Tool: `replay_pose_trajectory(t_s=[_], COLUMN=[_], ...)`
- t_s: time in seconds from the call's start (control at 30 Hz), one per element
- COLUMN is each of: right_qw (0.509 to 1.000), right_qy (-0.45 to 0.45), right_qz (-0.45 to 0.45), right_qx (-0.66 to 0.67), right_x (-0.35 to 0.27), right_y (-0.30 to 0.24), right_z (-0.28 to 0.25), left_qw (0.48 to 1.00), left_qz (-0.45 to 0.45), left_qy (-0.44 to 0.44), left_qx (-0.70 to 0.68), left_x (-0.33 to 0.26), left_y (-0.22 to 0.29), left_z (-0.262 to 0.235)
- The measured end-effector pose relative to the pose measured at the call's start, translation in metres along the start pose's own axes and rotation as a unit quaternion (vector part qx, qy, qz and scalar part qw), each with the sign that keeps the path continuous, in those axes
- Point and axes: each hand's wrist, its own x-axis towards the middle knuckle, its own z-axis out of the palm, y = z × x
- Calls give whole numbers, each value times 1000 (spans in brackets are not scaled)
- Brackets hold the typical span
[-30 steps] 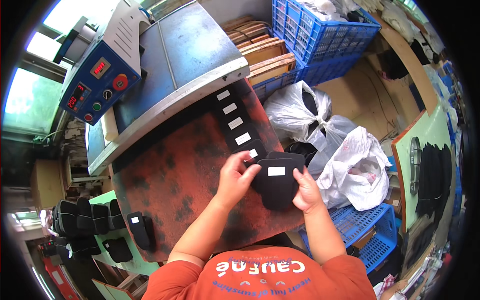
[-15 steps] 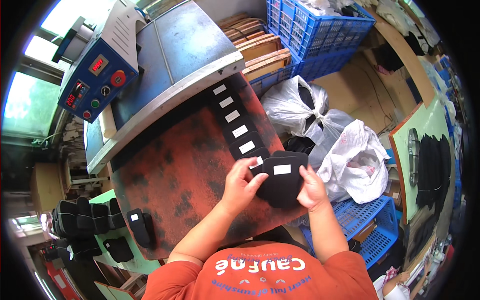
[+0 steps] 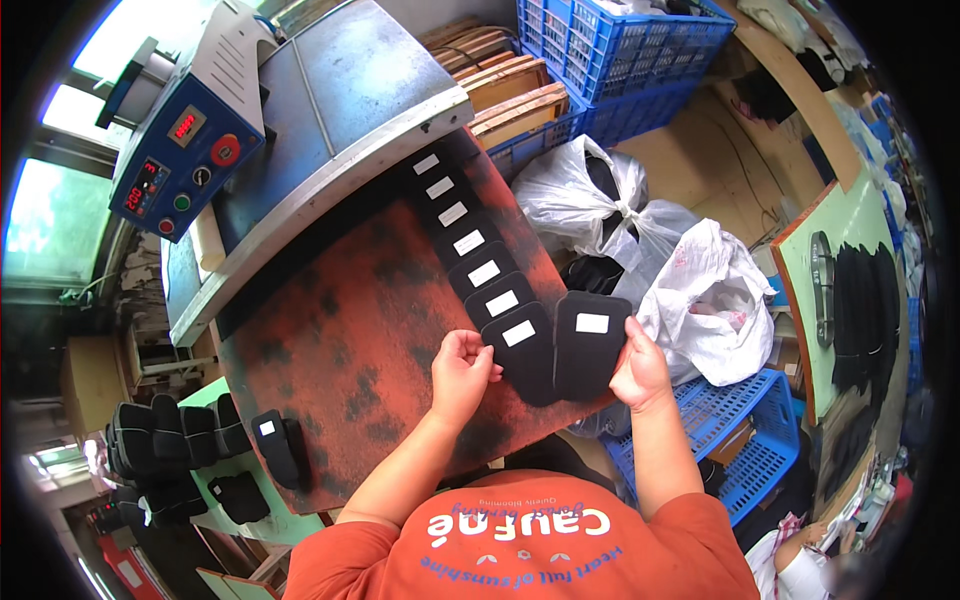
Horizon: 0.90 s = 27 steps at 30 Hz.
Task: Collecting shoe components from a heat press, stacking them, and placing them into a bag.
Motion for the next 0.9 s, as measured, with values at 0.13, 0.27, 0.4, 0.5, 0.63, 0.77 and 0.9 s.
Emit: replay_pose_trajectory(t_s=[0.13, 0.27, 0.4, 0.5, 0.63, 0.77, 0.9], right_qw=[1000, 999, 983, 978, 956, 912, 897], right_qy=[3, 2, 49, 51, 53, 49, 43], right_qz=[-8, -17, -112, -113, -54, -72, -108], right_qx=[-21, -42, -135, -167, -283, -401, -426], right_x=[-9, -11, -18, -32, -47, -51, -55], right_y=[21, 31, -1, -11, 22, 54, 64], right_z=[11, 8, -13, -11, 7, 14, 16], left_qw=[936, 985, 991, 974, 844, 974, 973], left_qz=[233, 87, -4, 83, 356, 88, 53], left_qy=[-20, -109, -46, -43, 15, -151, -126], left_qx=[263, 104, 126, 206, 401, 146, 186], left_x=[-5, -25, -27, -22, -33, -50, -52], left_y=[9, 19, 10, -2, 7, 2, -6], left_z=[0, 17, 10, 5, 7, 12, 3])
